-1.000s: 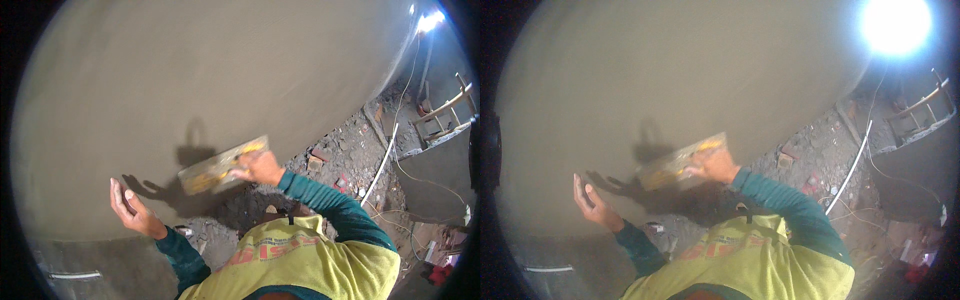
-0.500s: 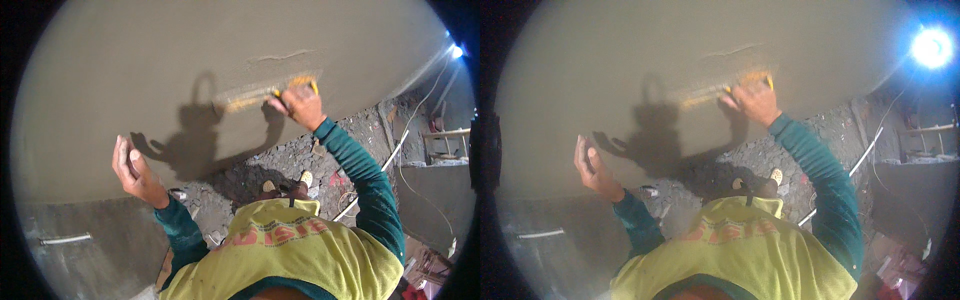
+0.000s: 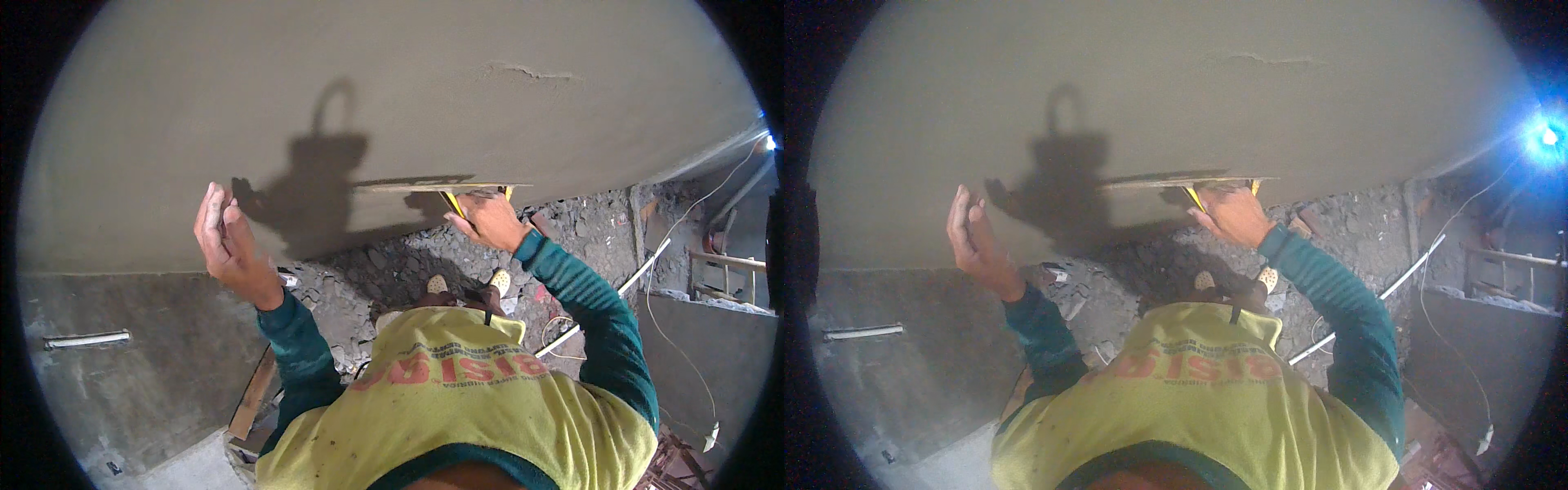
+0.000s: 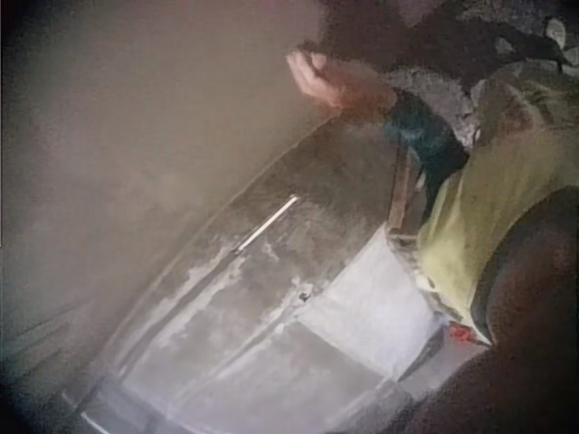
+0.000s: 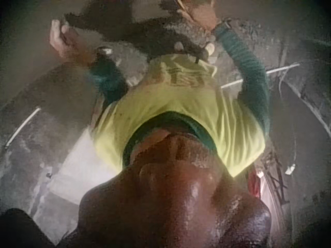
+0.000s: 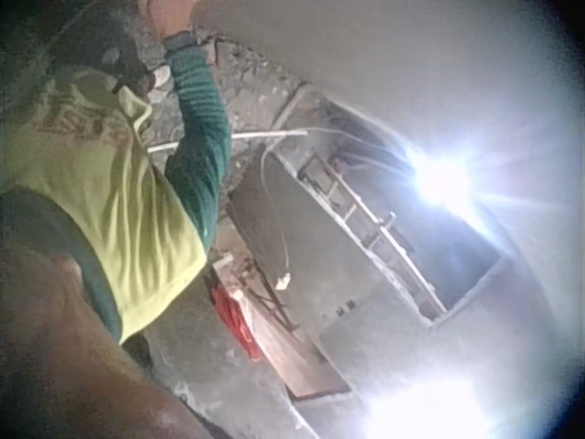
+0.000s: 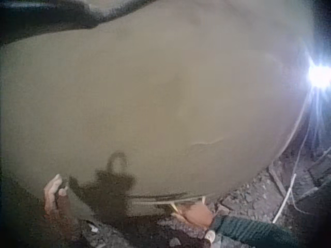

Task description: The person applies wet cement to a wall using a trowel and a hawk, then smooths the surface with a wide trowel. The person repeatedly scoops cement from a bucket and spreads it evenly across the wall.

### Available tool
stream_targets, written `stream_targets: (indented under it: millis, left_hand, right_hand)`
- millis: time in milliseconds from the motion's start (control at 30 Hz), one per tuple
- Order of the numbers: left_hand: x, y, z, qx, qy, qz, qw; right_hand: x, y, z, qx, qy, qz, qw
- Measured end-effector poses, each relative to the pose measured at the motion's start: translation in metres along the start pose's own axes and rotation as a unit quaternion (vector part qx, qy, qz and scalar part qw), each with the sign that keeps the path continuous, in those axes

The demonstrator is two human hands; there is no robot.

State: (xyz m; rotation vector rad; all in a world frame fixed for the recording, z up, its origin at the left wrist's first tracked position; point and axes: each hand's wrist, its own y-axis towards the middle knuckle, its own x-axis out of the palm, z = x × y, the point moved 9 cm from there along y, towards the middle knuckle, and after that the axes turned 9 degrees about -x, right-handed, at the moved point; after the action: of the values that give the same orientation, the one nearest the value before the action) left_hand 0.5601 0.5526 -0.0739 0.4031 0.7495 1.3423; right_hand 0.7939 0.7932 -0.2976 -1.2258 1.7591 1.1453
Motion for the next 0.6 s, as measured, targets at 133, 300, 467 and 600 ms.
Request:
stream_targets:
  millis: [133,300,467,600]
  left_hand:
    - [-0.007,-0.010,0.003,0.013,-0.016,-0.001,1.000]
    - [-0.018,-0.010,-0.004,0.003,-0.004,0.012,1.000]
    - [-0.030,-0.015,-0.005,-0.018,0.010,0.026,0.999]
    - [-0.030,-0.020,-0.005,-0.055,0.034,0.028,0.997]
  right_hand:
    - [0.019,0.027,-0.007,0.034,-0.067,-0.010,0.997]
    - [0.023,0.075,-0.029,-0.029,-0.022,0.097,0.995]
    - [-0.021,0.075,-0.020,0.009,-0.020,0.111,0.994]
    - [-0.125,0.029,0.009,0.006,-0.052,0.282,0.958]
